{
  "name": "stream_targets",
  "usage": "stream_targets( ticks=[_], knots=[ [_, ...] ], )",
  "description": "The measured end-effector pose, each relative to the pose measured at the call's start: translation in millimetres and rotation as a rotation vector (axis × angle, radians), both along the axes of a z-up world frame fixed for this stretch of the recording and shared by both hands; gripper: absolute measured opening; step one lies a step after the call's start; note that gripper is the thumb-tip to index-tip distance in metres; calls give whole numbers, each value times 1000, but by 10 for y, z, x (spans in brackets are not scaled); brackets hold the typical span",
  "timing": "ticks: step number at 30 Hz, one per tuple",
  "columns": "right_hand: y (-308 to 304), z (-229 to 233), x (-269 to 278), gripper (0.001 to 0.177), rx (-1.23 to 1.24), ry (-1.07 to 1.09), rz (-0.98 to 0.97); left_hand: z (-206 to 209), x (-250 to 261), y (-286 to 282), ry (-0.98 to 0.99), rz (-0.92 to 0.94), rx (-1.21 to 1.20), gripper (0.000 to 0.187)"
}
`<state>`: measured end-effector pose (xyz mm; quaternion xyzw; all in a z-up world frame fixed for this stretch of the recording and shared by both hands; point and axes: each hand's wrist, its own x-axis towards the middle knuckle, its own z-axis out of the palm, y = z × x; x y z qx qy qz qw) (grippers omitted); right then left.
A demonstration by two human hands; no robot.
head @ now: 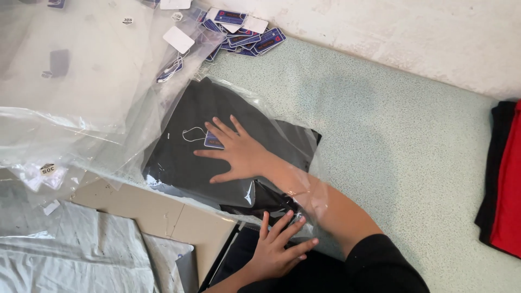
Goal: Folding a black t-shirt, attaching a price tag, and placing it into a clear plastic bag.
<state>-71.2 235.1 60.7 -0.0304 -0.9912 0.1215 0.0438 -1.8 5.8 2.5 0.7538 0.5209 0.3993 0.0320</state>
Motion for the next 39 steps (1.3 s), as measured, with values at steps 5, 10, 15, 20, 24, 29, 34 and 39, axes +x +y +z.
stream_targets(
  ticks=[5, 10, 15, 20, 24, 29, 34, 39],
  knots=[
    [-13, -43, -15, 80, 52, 45, 6, 24, -1, -12, 9, -18, 1, 48],
    [51, 103, 367, 87, 90, 97, -45, 27, 73, -60, -1, -79, -19, 53],
    [348, 303, 953, 85, 74, 198, -148, 43, 221, -125, -1, -135, -49, 56],
    [402, 560, 1971, 80, 27, 1, -566, 170, 388, -75, -7, -334, -16, 55],
    [110, 342, 3001, 75, 207, 96, -837, 204, 497, -43, -54, -444, -6, 46],
    [-193, -9, 3690, 81, 69, -91, -1224, 180, 636, -16, -85, -573, -84, 53],
    [321, -328, 3604, 72, 44, 66, -1297, 222, 763, 30, -28, -585, -51, 62],
    [931, -428, 3574, 71, 32, 217, -1462, 373, 797, 102, -5, -584, -56, 52]
  ],
)
